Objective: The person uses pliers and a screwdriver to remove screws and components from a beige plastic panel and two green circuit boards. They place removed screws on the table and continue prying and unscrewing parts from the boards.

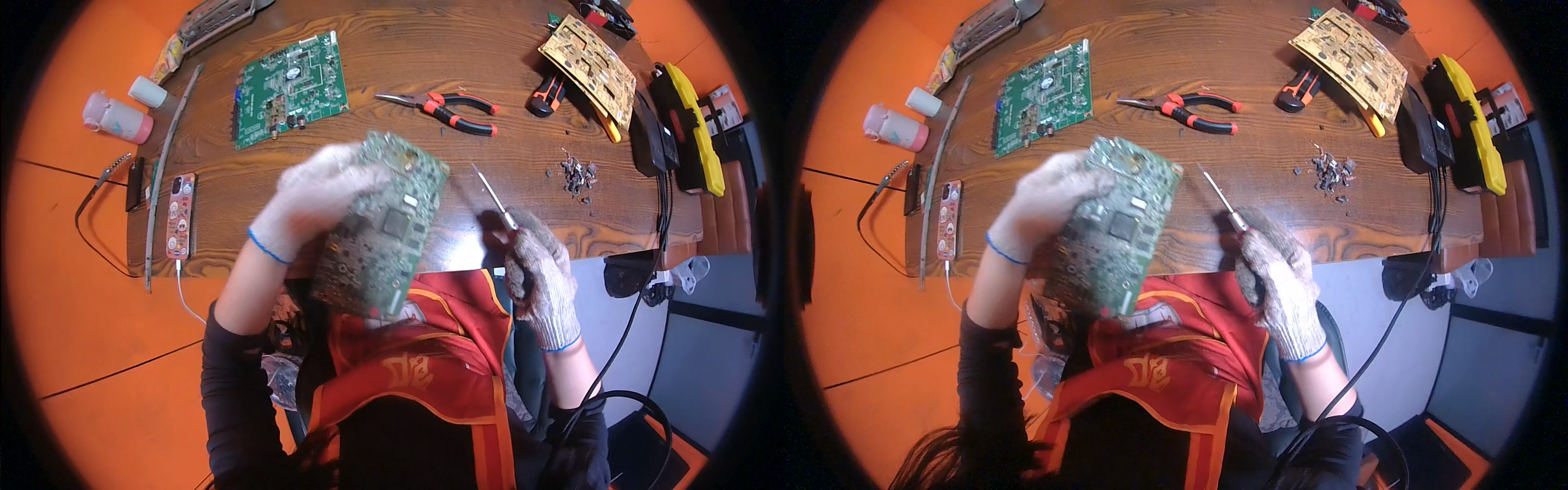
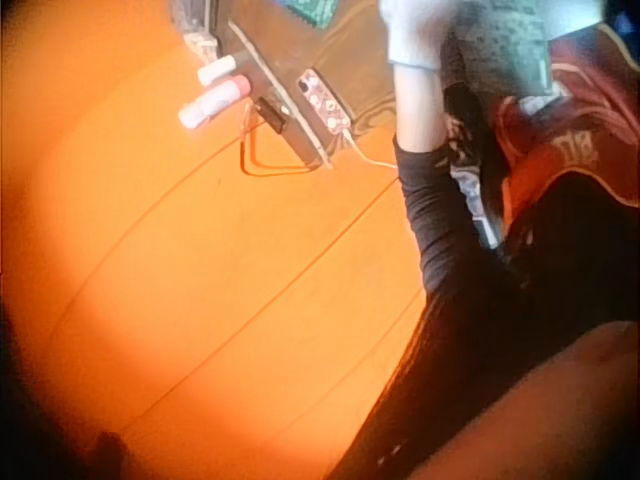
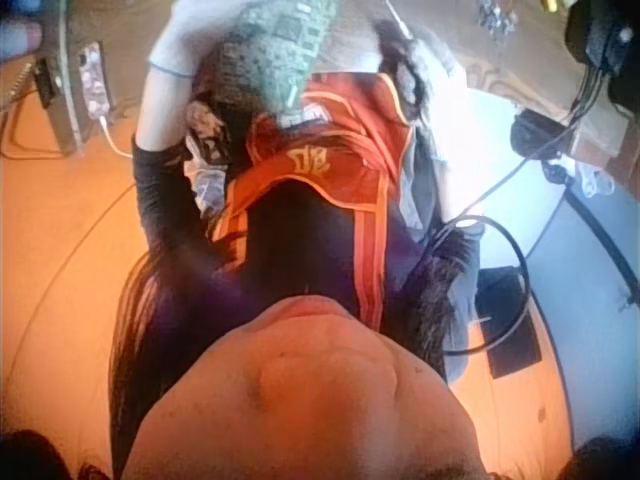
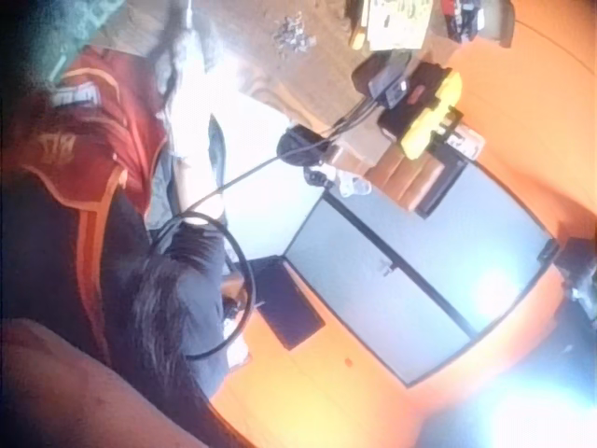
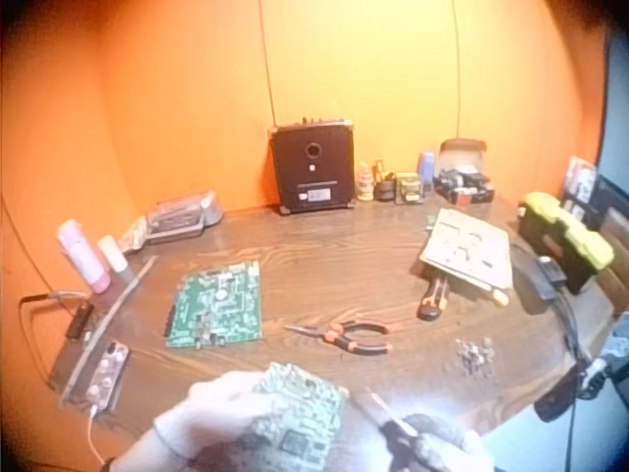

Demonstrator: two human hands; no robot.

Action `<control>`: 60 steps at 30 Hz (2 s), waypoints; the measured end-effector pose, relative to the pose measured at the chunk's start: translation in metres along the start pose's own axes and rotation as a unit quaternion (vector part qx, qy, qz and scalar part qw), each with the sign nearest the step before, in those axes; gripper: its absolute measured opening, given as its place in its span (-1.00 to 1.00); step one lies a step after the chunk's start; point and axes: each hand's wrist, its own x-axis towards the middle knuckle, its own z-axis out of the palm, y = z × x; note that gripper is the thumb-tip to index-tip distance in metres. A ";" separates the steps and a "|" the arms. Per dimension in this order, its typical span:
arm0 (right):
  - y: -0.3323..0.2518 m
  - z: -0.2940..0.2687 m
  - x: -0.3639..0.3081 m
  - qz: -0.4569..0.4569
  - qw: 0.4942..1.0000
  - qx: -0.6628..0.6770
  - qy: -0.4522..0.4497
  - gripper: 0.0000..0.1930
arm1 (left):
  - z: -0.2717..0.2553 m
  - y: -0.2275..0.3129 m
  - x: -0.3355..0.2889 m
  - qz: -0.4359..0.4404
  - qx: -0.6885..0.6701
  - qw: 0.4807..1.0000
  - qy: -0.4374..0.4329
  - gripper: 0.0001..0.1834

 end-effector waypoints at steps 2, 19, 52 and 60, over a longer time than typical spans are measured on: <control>0.004 -0.002 -0.001 -0.002 0.999 0.034 0.013 -0.69 | -0.024 0.024 0.004 0.076 -0.129 0.987 -0.058 -0.52; -0.032 0.011 0.034 -0.034 0.999 -0.006 -0.013 -0.71 | -0.086 0.015 0.018 0.136 0.073 0.975 0.161 -0.65; -0.116 0.054 0.262 -0.190 0.602 -0.768 0.108 -0.56 | -0.057 -0.116 0.080 0.292 -0.798 0.481 -0.214 -0.62; -0.105 0.049 0.239 -0.340 0.626 -0.701 0.035 -0.53 | -0.058 -0.110 0.075 0.299 -0.791 0.497 -0.195 -0.71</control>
